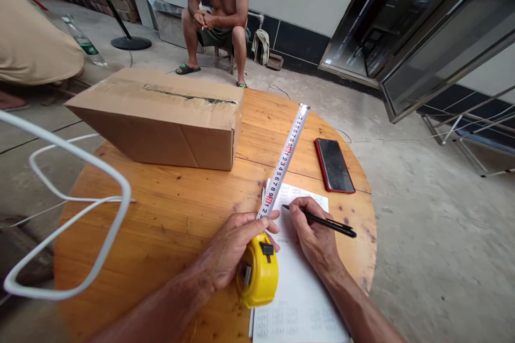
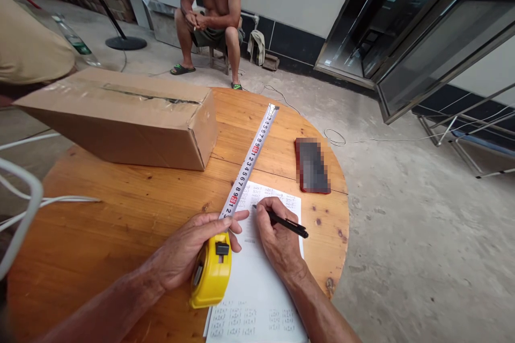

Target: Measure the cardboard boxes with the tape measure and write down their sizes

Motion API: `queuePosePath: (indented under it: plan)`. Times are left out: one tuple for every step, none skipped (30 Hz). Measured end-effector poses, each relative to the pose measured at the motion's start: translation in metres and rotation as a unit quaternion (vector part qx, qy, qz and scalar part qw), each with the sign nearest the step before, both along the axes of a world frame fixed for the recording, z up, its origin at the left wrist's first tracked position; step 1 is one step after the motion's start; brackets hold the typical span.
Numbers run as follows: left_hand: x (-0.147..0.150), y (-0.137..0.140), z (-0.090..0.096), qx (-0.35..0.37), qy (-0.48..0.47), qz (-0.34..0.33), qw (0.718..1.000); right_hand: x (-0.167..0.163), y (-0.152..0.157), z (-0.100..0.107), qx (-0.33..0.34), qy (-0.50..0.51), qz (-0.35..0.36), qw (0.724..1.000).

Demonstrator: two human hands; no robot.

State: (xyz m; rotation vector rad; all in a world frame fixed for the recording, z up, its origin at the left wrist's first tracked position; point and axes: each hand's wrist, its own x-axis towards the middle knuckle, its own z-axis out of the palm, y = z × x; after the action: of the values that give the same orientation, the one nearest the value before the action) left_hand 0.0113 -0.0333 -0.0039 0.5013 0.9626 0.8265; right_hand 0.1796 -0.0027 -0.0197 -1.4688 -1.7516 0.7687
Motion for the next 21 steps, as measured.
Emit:
queuePosePath:
  plan:
    - [-0.0001, -0.0002, 0.0004, -0.001, 0.001, 0.000, 1.000, 0.0000, 0.0001, 0.0001, 0.002, 0.000, 0.000, 1.000]
    - [-0.0002, -0.0004, 0.0006, -0.002, 0.001, 0.000, 1.000, 0.0001, 0.0001, 0.0003, 0.003, -0.001, 0.000, 1.000]
    - [-0.0004, -0.0007, 0.0006, -0.004, 0.000, 0.000, 1.000, 0.0003, 0.0001, 0.0005, 0.004, -0.002, 0.001, 1.000]
    - [-0.0007, -0.0009, 0.0005, -0.006, -0.002, 0.000, 1.000, 0.0005, 0.0000, 0.0007, 0.004, -0.002, 0.002, 1.000]
    - [-0.0009, -0.0012, 0.0002, -0.009, -0.005, 0.000, 1.000, 0.0006, -0.0001, 0.0008, 0.003, -0.003, 0.002, 1.000]
    - [-0.0011, -0.0013, 0.0000, -0.011, -0.007, 0.001, 1.000, 0.0007, -0.0002, 0.0009, 0.003, -0.004, 0.002, 1.000]
    - [-0.0014, -0.0015, -0.0003, -0.013, -0.009, 0.001, 1.000, 0.0008, -0.0003, 0.0009, 0.002, -0.004, 0.001, 1.000]
    - [-0.0016, -0.0016, -0.0005, -0.015, -0.010, 0.002, 1.000, 0.0008, -0.0003, 0.0008, 0.002, -0.004, 0.001, 1.000]
    - [-0.0018, -0.0016, -0.0006, -0.016, -0.012, 0.001, 1.000, 0.0008, -0.0002, 0.0007, 0.002, -0.004, 0.001, 1.000]
    - [-0.0020, -0.0016, -0.0006, -0.015, -0.013, 0.001, 1.000, 0.0008, -0.0001, 0.0004, 0.003, -0.005, 0.001, 1.000]
    - [-0.0022, -0.0016, -0.0004, -0.014, -0.014, 0.000, 1.000, 0.0008, 0.0002, 0.0002, 0.003, -0.007, 0.002, 1.000]
    - [-0.0023, -0.0015, -0.0001, -0.014, -0.014, -0.001, 1.000, 0.0008, 0.0004, -0.0001, 0.004, -0.009, 0.002, 1.000]
    - [-0.0025, -0.0014, 0.0003, -0.015, -0.014, -0.002, 1.000, 0.0009, 0.0007, -0.0002, 0.005, -0.012, 0.002, 1.000]
    - [-0.0025, -0.0012, 0.0007, -0.018, -0.013, -0.001, 1.000, 0.0010, 0.0009, -0.0003, 0.005, -0.015, 0.002, 1.000]
    - [-0.0026, -0.0010, 0.0012, -0.021, -0.014, 0.000, 1.000, 0.0011, 0.0010, -0.0003, 0.005, -0.018, 0.002, 1.000]
    - [-0.0025, -0.0008, 0.0016, -0.025, -0.015, 0.001, 1.000, 0.0012, 0.0010, -0.0002, 0.004, -0.020, 0.001, 1.000]
    - [-0.0024, -0.0006, 0.0018, -0.027, -0.017, 0.001, 0.999, 0.0013, 0.0009, 0.0000, 0.003, -0.022, 0.002, 1.000]
    - [-0.0022, -0.0005, 0.0018, -0.028, -0.018, 0.002, 0.999, 0.0014, 0.0007, 0.0001, 0.001, -0.024, 0.002, 1.000]
    - [-0.0021, -0.0005, 0.0016, -0.028, -0.018, 0.002, 0.999, 0.0014, 0.0005, 0.0002, 0.000, -0.025, 0.003, 1.000]
    - [-0.0019, -0.0005, 0.0013, -0.026, -0.018, 0.002, 1.000, 0.0014, 0.0003, 0.0002, -0.001, -0.025, 0.003, 1.000]
    - [-0.0017, -0.0006, 0.0008, -0.024, -0.018, 0.002, 1.000, 0.0014, 0.0002, 0.0002, -0.001, -0.024, 0.003, 1.000]
